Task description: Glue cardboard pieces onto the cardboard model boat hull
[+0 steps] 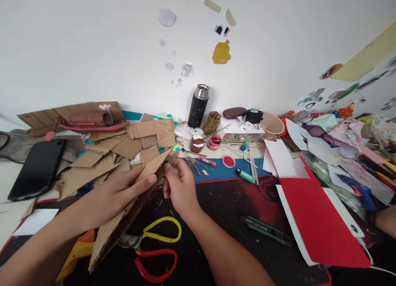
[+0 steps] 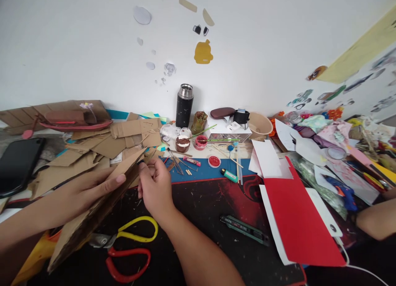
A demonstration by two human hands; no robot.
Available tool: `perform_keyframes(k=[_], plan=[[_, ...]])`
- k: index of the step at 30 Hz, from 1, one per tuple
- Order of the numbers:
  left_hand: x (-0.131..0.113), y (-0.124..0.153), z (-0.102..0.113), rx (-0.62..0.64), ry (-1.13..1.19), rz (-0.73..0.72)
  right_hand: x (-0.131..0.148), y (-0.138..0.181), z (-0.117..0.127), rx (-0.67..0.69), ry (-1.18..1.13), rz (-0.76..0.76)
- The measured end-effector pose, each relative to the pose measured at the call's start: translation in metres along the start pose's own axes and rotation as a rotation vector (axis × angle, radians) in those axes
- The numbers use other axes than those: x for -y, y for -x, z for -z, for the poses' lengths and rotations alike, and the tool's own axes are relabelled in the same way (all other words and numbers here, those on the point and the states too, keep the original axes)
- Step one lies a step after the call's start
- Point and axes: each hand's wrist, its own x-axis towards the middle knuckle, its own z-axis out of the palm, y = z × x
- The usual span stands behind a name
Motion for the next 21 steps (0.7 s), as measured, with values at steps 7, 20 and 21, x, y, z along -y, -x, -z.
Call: perform_keyframes(k=[7, 20, 21], plan=[[-0.0053, 0.0012, -0.0006, 0.032, -0.1, 0.034, -0.0088, -0.0018, 0.0005, -0.013, 0.03, 0.018], [-0.0052, -0.001, -0.002, 0.016, -0.088, 0.017, -0.0055, -0.0023, -0.0009, -0.024, 0.026, 0.031], [-0.0038, -0.0011, -0.0018, 0.014, -0.084, 0.023, -0.006, -0.0026, -0.0003, -0.019, 0.03, 0.033]])
